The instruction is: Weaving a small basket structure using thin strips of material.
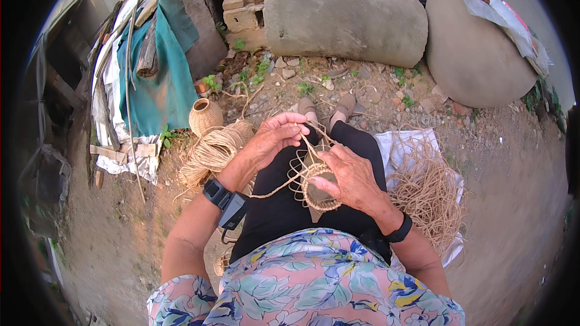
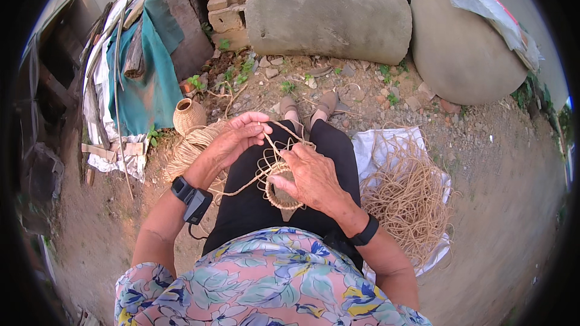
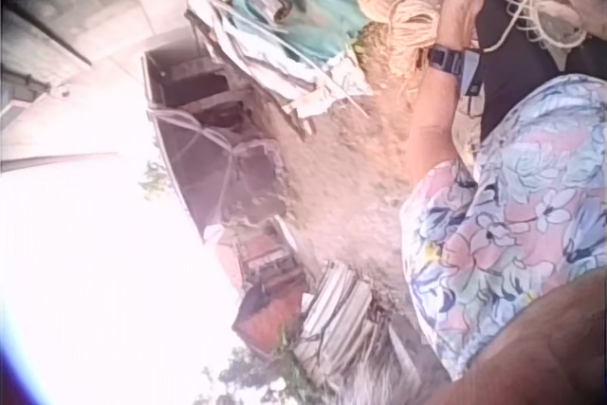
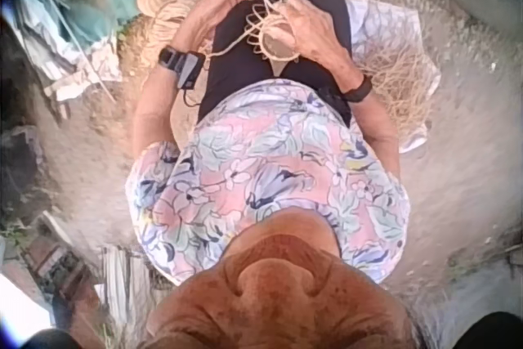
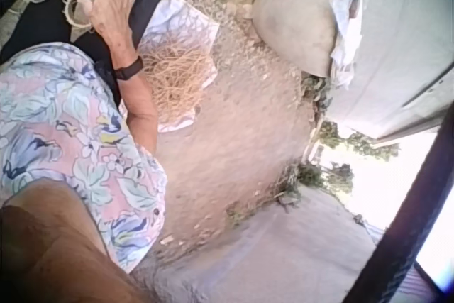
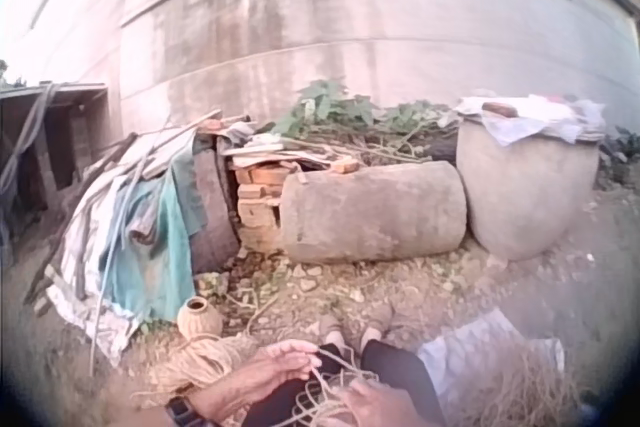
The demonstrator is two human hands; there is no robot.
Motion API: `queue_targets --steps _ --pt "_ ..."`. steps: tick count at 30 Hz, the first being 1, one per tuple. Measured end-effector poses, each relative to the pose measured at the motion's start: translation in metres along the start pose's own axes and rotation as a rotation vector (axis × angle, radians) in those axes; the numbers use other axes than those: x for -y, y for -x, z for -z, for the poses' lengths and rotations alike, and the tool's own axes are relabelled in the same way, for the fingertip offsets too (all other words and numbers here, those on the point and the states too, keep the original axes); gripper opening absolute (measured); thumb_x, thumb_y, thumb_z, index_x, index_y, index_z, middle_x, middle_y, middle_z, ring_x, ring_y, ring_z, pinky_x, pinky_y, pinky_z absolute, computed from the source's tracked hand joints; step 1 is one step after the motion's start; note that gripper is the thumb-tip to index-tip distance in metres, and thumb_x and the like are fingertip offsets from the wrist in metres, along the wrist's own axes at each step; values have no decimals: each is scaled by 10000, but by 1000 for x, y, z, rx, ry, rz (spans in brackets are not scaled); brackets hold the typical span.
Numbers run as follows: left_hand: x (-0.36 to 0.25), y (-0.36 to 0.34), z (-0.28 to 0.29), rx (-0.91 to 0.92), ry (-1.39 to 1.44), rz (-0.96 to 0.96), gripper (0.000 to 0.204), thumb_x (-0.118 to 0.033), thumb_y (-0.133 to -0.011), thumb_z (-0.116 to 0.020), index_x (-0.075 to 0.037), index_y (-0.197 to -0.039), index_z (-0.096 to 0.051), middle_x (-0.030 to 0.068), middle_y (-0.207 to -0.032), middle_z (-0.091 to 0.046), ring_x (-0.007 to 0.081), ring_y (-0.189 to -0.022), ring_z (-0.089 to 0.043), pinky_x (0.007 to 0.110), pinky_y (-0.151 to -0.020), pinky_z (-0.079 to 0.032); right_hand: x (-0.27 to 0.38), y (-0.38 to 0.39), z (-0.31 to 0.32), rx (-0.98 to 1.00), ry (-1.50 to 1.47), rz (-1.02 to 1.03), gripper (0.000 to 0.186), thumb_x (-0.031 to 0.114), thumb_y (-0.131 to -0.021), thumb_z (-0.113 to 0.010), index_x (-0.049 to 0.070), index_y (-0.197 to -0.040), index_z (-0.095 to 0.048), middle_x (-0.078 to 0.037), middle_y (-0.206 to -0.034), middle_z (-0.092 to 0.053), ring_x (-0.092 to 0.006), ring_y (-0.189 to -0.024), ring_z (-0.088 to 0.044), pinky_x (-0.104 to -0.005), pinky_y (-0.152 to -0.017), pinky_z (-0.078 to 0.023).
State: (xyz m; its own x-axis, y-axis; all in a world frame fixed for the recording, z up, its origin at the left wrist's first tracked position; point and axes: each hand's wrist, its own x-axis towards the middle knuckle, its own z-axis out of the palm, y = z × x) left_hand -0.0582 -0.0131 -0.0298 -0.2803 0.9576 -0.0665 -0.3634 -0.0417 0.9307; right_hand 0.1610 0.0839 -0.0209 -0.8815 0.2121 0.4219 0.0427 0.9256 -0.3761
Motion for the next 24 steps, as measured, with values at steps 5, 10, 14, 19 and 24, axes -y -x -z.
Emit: queue_targets --steps 5,10,14,19,24 --pt "22 -42 -13 37 -478 -50 297 -108 -928 -596 -50 -1217 -561 57 -944 -666 92 -810 -605 243 -720 -514 12 -14 14 193 41 -13 523 485 -796 -677 -5 -974 -632 -115 -881 -521 -312 -863 -599 -430 -710 -491" --pt "-5 -22 -26 -123 -833 115 497 -125 -883 -599 -125 -1360 -459 25 -796 -615 90 -575 -558 247 -483 -487 -3 -15 13 254 -14 -33 545 524 -739 -709 4 -895 -659 -123 -839 -519 -313 -839 -599 -426 -704 -481" --pt "-14 -8 -32 35 -542 327 658 -58 -822 -630 -154 -1428 -392 -2 -693 -563 51 -511 -513 193 -412 -412 -7 -13 7 233 -83 -82 546 513 -702 -744 37 -962 -679 -115 -836 -516 -301 -816 -590 -411 -702 -468" --pt "2 -6 -27 91 -347 361 659 -24 -794 -662 -128 -1397 -417 -19 -664 -559 39 -482 -452 182 -384 -331 -8 -10 8 237 -110 -99 554 495 -682 -767 56 -1010 -682 -106 -845 -524 -296 -824 -589 -402 -709 -461" --pt "15 23 -40 -145 -231 209 492 16 -802 -633 -88 -1268 -517 23 -785 -625 43 -545 -494 176 -449 -381 -22 -2 4 202 -130 32 409 284 -716 -726 43 -1018 -593 -143 -924 -597 -335 -902 -597 -448 -771 -479"
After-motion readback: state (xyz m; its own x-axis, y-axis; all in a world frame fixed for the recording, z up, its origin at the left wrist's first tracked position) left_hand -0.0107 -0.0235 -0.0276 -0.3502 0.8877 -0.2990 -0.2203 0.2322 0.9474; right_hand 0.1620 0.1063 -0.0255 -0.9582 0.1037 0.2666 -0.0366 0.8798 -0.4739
